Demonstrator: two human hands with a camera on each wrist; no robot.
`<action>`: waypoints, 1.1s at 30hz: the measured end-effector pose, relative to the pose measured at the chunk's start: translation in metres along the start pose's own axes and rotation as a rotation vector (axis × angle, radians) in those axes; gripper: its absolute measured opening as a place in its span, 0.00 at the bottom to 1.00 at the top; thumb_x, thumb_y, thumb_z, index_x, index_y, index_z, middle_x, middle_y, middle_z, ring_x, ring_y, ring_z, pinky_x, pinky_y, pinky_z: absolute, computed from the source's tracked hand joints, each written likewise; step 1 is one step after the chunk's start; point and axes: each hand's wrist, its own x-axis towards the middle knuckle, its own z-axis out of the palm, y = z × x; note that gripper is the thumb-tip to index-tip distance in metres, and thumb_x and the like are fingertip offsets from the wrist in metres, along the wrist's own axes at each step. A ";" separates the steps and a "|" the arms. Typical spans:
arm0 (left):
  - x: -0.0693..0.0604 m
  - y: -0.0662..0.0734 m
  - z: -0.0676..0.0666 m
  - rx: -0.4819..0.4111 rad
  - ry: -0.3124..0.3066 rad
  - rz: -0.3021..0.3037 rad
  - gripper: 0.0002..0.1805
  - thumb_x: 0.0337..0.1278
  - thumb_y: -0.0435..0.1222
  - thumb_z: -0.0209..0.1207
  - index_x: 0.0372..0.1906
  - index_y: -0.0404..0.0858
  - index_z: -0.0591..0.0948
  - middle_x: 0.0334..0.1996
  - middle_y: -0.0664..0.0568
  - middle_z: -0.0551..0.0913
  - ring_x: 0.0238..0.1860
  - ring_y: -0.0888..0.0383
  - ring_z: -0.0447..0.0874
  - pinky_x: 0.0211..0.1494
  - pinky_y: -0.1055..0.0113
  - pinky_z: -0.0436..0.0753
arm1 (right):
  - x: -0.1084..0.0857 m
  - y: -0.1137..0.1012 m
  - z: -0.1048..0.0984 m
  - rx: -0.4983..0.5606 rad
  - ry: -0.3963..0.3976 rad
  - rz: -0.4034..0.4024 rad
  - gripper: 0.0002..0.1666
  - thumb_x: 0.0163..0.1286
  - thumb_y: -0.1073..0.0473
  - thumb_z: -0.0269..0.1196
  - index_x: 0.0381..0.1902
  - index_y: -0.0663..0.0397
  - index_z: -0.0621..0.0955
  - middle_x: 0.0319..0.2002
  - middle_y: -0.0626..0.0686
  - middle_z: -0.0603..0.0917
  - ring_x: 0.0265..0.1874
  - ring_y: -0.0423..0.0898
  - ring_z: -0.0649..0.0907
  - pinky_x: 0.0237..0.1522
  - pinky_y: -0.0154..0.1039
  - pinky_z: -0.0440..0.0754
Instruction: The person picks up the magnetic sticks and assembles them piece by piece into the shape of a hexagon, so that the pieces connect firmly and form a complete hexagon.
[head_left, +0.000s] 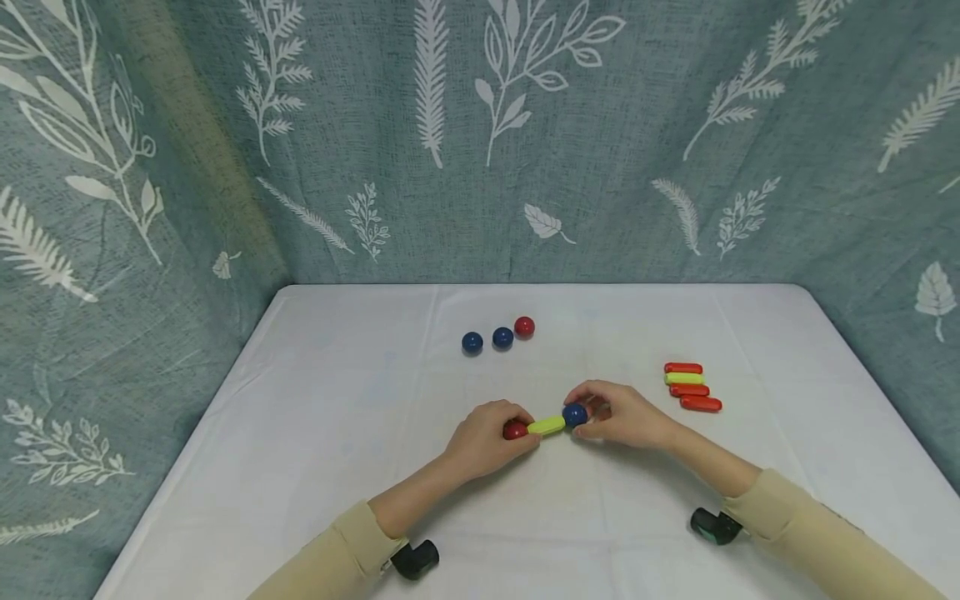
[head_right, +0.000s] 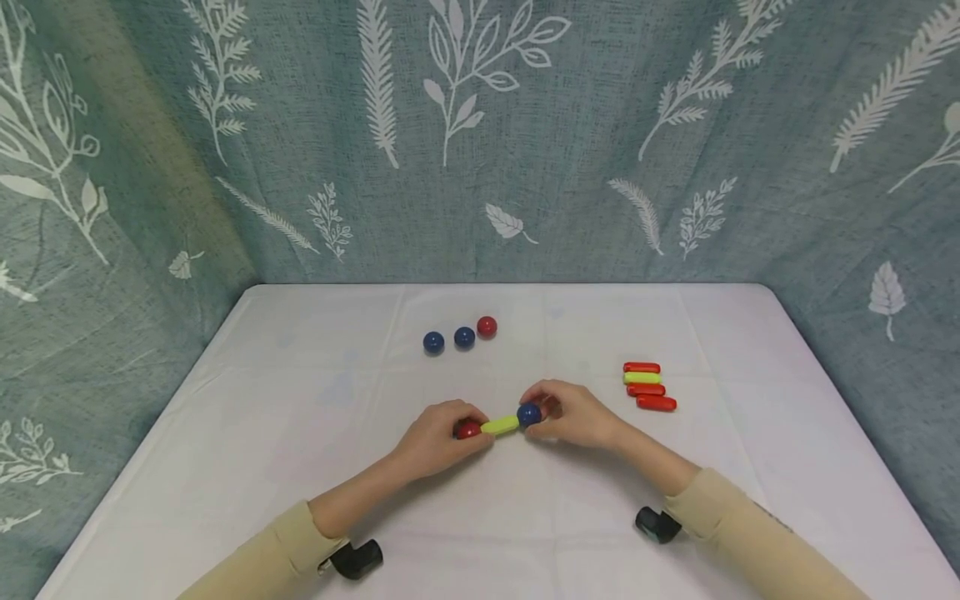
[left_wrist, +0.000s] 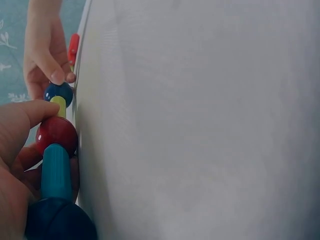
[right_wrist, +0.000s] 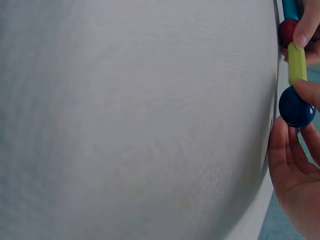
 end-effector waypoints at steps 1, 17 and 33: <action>0.000 0.000 0.000 -0.001 0.000 0.000 0.11 0.55 0.42 0.67 0.40 0.42 0.86 0.35 0.55 0.84 0.34 0.63 0.76 0.35 0.71 0.73 | 0.000 0.000 0.000 0.003 0.000 -0.001 0.20 0.61 0.60 0.70 0.51 0.52 0.79 0.43 0.48 0.80 0.42 0.47 0.79 0.42 0.34 0.79; 0.005 0.005 -0.002 0.047 -0.029 0.017 0.14 0.54 0.44 0.68 0.42 0.41 0.85 0.32 0.57 0.82 0.31 0.62 0.75 0.33 0.71 0.73 | -0.002 -0.001 0.002 0.104 -0.015 0.011 0.24 0.61 0.63 0.70 0.55 0.61 0.78 0.45 0.54 0.81 0.41 0.48 0.79 0.43 0.32 0.80; 0.022 0.020 0.011 0.028 -0.061 -0.046 0.18 0.57 0.48 0.65 0.46 0.40 0.84 0.27 0.59 0.78 0.28 0.63 0.72 0.29 0.70 0.71 | 0.002 -0.001 0.009 0.067 -0.010 0.033 0.21 0.63 0.60 0.69 0.53 0.58 0.79 0.40 0.49 0.82 0.40 0.45 0.80 0.42 0.33 0.79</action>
